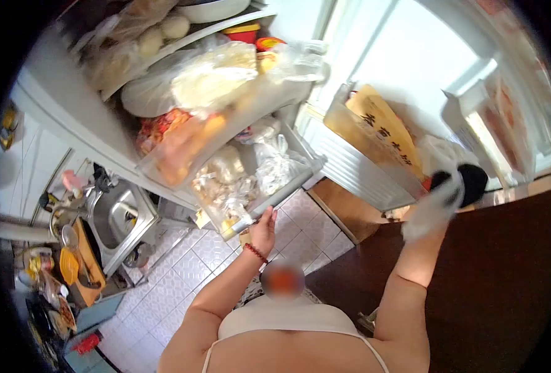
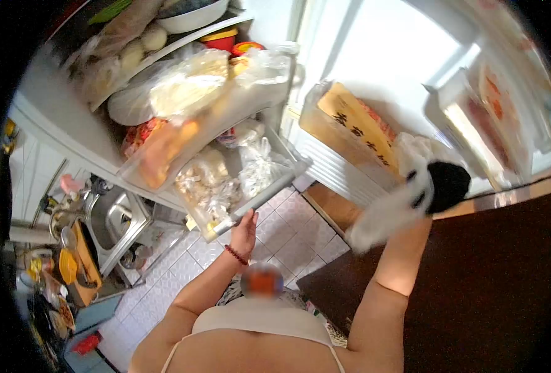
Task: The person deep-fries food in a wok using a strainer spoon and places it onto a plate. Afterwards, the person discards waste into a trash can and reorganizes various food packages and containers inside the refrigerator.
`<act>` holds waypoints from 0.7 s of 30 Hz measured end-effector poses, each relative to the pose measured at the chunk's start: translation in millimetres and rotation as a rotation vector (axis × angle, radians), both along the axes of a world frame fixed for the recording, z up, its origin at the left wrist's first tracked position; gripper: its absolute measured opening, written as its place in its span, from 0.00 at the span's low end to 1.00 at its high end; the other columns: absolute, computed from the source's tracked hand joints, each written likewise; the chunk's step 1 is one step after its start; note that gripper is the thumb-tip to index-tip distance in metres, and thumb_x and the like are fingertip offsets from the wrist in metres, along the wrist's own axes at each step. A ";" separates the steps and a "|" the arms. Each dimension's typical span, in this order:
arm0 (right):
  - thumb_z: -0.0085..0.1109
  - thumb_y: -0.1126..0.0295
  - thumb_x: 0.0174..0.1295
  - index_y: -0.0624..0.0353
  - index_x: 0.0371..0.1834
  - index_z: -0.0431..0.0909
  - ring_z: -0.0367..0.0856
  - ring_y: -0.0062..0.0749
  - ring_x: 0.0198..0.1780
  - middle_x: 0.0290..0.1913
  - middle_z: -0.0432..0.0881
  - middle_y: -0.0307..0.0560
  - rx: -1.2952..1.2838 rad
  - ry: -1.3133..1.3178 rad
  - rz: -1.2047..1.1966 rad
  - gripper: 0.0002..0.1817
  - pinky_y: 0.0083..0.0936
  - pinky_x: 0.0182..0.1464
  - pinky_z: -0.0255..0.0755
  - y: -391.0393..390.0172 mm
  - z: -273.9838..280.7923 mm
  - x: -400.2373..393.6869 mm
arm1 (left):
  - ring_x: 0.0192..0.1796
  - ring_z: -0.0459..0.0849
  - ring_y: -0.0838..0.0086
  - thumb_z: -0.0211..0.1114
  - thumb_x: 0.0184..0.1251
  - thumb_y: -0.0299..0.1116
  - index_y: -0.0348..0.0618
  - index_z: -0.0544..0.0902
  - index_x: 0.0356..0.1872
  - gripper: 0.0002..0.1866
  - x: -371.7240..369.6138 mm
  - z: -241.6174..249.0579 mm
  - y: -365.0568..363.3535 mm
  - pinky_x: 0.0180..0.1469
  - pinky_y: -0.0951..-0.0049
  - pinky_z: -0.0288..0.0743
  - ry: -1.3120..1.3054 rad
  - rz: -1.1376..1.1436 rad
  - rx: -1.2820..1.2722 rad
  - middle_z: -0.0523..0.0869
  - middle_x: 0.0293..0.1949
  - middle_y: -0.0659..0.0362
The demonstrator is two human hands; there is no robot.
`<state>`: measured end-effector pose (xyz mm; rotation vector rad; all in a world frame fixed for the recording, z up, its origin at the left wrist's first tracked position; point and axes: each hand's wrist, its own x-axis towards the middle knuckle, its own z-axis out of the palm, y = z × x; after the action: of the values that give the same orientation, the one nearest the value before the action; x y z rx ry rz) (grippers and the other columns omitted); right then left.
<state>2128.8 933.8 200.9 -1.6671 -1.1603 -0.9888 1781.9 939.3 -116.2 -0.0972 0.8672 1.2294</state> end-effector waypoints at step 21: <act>0.46 0.45 0.67 0.56 0.51 0.76 0.80 0.40 0.45 0.45 0.83 0.50 -0.452 2.010 1.096 0.26 0.39 0.52 0.74 249.0 -352.8 -247.3 | 0.49 0.82 0.65 0.66 0.59 0.17 0.36 0.71 0.53 0.21 1.2 12.1 0.4 0.53 0.69 0.81 -0.078 0.046 -0.084 0.79 0.49 0.51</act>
<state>1881.6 1182.8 -151.9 -1.0514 -0.4725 1.4915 1783.1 939.7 -104.1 -0.2325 0.8524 1.2239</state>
